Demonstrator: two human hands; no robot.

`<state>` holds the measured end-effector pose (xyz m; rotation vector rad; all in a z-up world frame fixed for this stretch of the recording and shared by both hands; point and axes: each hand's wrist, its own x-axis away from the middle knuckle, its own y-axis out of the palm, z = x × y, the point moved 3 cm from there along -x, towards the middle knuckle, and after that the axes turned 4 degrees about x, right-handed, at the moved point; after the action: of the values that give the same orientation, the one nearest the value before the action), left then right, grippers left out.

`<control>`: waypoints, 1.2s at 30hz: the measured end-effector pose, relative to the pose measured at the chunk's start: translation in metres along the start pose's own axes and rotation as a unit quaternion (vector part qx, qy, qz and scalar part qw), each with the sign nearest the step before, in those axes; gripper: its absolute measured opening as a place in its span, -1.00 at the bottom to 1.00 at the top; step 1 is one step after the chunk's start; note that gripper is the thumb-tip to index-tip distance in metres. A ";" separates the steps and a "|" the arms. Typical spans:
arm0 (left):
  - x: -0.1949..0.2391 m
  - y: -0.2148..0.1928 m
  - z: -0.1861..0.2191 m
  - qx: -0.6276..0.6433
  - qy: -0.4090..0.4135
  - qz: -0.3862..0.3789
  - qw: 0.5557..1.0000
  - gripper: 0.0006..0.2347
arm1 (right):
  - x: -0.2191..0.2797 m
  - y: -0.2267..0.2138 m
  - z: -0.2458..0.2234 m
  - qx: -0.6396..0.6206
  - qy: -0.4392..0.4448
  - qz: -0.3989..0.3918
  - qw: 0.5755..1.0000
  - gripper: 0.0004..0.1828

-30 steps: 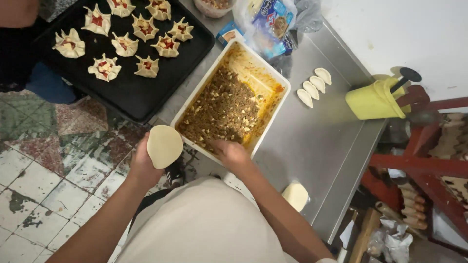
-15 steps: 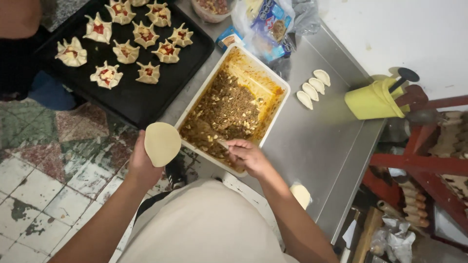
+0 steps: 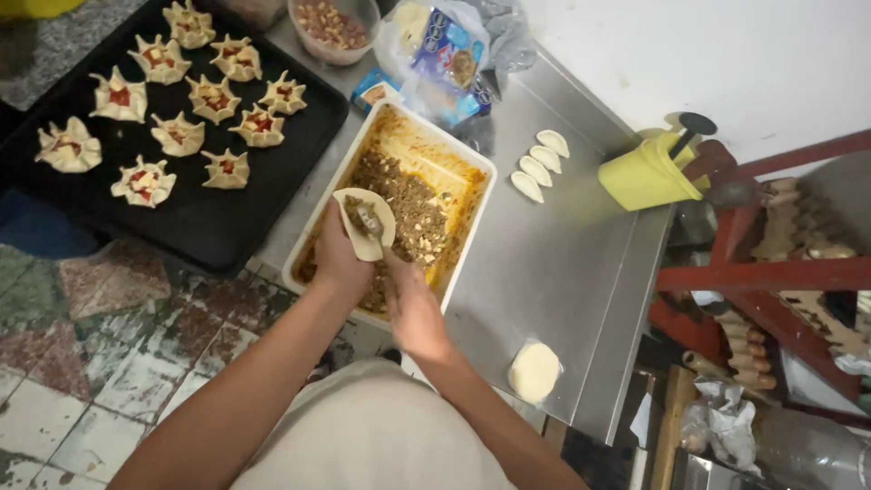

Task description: Filling and folding dough circles with a meat mixture to prepare pastries on a prep table.

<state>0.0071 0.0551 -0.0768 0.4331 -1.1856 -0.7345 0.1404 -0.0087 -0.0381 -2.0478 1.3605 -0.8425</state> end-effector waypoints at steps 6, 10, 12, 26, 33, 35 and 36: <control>-0.029 -0.060 -0.002 -0.055 -0.009 -0.024 0.998 -0.49 | 0.019 -0.030 -0.009 -0.023 -0.081 0.066 0.994 -0.48; 0.057 0.018 0.021 -0.036 -0.034 -0.060 0.997 -0.48 | 0.010 -0.025 -0.007 -0.033 -0.145 0.073 0.986 -0.50; 0.058 0.017 0.022 -0.028 -0.026 -0.053 0.998 -0.48 | 0.015 -0.031 -0.012 -0.126 -0.159 0.077 0.976 -0.56; 0.035 -0.101 0.066 0.020 0.050 -0.022 0.998 -0.43 | 0.001 0.037 0.098 0.198 -0.087 -0.135 0.967 -0.63; 0.079 -0.081 0.081 -0.023 0.005 0.068 0.997 -0.55 | -0.007 0.009 0.064 0.094 -0.025 -0.212 0.972 -0.69; 0.056 -0.114 0.077 -0.026 0.021 0.075 0.997 -0.55 | -0.013 0.008 0.073 0.039 0.000 -0.208 0.977 -0.70; 0.047 -0.133 0.075 -0.032 0.034 0.083 0.995 -0.55 | -0.014 0.008 0.078 -0.020 0.030 -0.204 0.978 -0.71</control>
<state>-0.0925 -0.0658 -0.1079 0.2991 -1.1171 -0.6077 0.1898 0.0082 -0.0986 -2.3930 1.0022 -1.0607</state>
